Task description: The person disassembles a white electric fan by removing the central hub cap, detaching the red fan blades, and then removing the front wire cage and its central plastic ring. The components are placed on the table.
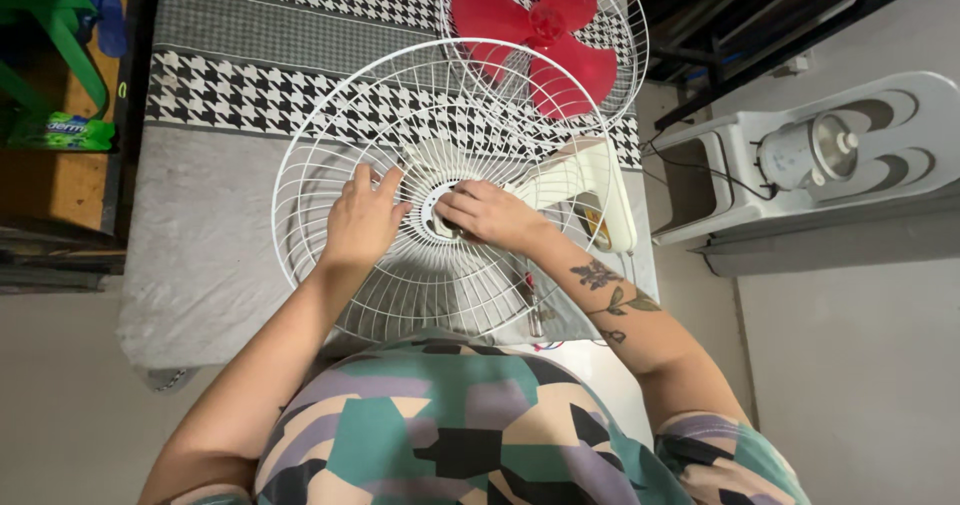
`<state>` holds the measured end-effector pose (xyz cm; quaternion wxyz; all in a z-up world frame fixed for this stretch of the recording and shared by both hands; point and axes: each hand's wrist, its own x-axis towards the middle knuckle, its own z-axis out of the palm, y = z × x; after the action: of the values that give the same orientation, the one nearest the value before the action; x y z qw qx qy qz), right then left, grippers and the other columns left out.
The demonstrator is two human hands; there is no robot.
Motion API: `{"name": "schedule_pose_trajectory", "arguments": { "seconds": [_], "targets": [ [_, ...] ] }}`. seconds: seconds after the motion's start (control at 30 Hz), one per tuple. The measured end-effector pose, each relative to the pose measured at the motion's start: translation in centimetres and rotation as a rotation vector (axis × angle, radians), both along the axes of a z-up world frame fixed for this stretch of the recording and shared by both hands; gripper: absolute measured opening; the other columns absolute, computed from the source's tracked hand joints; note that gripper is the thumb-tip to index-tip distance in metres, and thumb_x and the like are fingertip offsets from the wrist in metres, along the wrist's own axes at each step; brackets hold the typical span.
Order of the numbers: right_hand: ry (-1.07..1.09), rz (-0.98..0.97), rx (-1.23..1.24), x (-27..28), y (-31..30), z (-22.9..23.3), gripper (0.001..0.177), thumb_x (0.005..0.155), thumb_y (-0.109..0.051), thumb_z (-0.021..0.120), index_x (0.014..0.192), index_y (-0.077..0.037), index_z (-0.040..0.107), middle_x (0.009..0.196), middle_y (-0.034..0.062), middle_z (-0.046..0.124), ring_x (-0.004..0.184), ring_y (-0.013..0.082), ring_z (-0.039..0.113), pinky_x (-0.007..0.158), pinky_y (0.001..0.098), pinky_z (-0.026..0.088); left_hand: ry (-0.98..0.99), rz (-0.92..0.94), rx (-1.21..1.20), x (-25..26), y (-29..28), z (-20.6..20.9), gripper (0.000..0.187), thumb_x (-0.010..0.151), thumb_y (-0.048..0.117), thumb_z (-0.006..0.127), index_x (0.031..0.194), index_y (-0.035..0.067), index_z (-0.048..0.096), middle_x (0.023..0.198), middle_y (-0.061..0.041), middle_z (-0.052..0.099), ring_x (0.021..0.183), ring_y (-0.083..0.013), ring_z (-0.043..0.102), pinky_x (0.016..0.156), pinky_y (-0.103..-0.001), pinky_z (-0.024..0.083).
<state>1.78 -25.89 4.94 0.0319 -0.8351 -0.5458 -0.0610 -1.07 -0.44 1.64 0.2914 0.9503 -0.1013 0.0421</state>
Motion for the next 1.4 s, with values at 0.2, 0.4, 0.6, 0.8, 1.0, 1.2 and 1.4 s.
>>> {"name": "schedule_pose_trajectory", "arguments": {
  "seconds": [0.2,0.4,0.6,0.8,1.0,1.2,1.4],
  "targets": [
    [0.031,-0.516,0.487,-5.3,2.1,-3.6,0.098,0.059,-0.039,0.096,0.136,0.0,0.05,0.124,0.021,0.055,0.113,0.0378,0.053,0.098,0.0481,0.045,0.004,0.029,-0.024,-0.4,-0.1,0.1,0.048,0.089,0.027,0.074,0.133,0.018,0.059,0.121,-0.019,0.054,0.105,-0.0397,0.063,0.08,-0.049,0.055],
    [0.033,-0.77,0.746,-5.9,3.7,-8.6,0.083,0.063,-0.031,0.098,0.13,-0.004,0.057,0.119,0.0142,0.062,0.111,0.0329,0.06,0.097,0.0413,0.052,0.038,0.031,-0.032,-0.3,-0.1,0.7,0.043,0.091,0.026,0.072,0.132,0.019,0.06,0.121,-0.019,0.056,0.105,-0.0397,0.065,0.081,-0.049,0.056],
    [-0.004,-0.456,0.513,-3.7,0.2,-6.9,0.078,0.066,-0.031,0.095,0.129,0.001,0.061,0.102,0.0126,0.062,0.091,0.0297,0.061,0.08,0.0393,0.055,0.041,0.03,0.013,-0.1,-0.2,1.1,0.044,0.091,0.029,0.072,0.131,0.017,0.061,0.119,-0.02,0.057,0.099,-0.0403,0.066,0.075,-0.049,0.056],
    [0.03,-0.185,0.235,-1.5,-0.5,-2.9,0.08,0.069,-0.032,0.09,0.133,0.004,0.058,0.106,0.0109,0.06,0.098,0.0279,0.061,0.087,0.0376,0.054,-0.013,0.018,0.048,0.3,0.3,0.7,0.04,0.092,0.032,0.071,0.129,0.019,0.063,0.114,-0.018,0.06,0.089,-0.0377,0.069,0.069,-0.048,0.057],
    [0.072,0.176,-0.064,1.9,0.1,1.4,0.08,0.069,-0.029,0.083,0.136,0.004,0.057,0.116,0.0083,0.06,0.113,0.0252,0.059,0.101,0.0363,0.05,-0.013,0.002,0.017,0.2,0.5,0.0,0.041,0.092,0.036,0.071,0.129,0.02,0.063,0.112,-0.016,0.06,0.09,-0.0365,0.069,0.071,-0.048,0.057],
    [-0.016,-0.169,0.121,-2.1,0.5,0.7,0.088,0.063,-0.026,0.089,0.141,-0.006,0.054,0.125,0.0083,0.062,0.114,0.0259,0.057,0.093,0.0399,0.048,-0.065,-0.006,0.008,-0.2,0.6,-0.5,0.047,0.09,0.036,0.071,0.133,0.02,0.059,0.115,-0.017,0.058,0.097,-0.0369,0.068,0.072,-0.047,0.057],
    [0.051,-0.738,0.676,-5.8,3.8,-5.9,0.09,0.058,-0.027,0.099,0.128,0.002,0.051,0.119,0.0189,0.059,0.112,0.0367,0.055,0.097,0.0433,0.049,-0.038,0.0,0.019,-0.4,0.4,-0.2,0.049,0.092,0.036,0.069,0.137,0.019,0.058,0.116,-0.018,0.058,0.096,-0.0371,0.067,0.072,-0.046,0.057]
  ]
}}
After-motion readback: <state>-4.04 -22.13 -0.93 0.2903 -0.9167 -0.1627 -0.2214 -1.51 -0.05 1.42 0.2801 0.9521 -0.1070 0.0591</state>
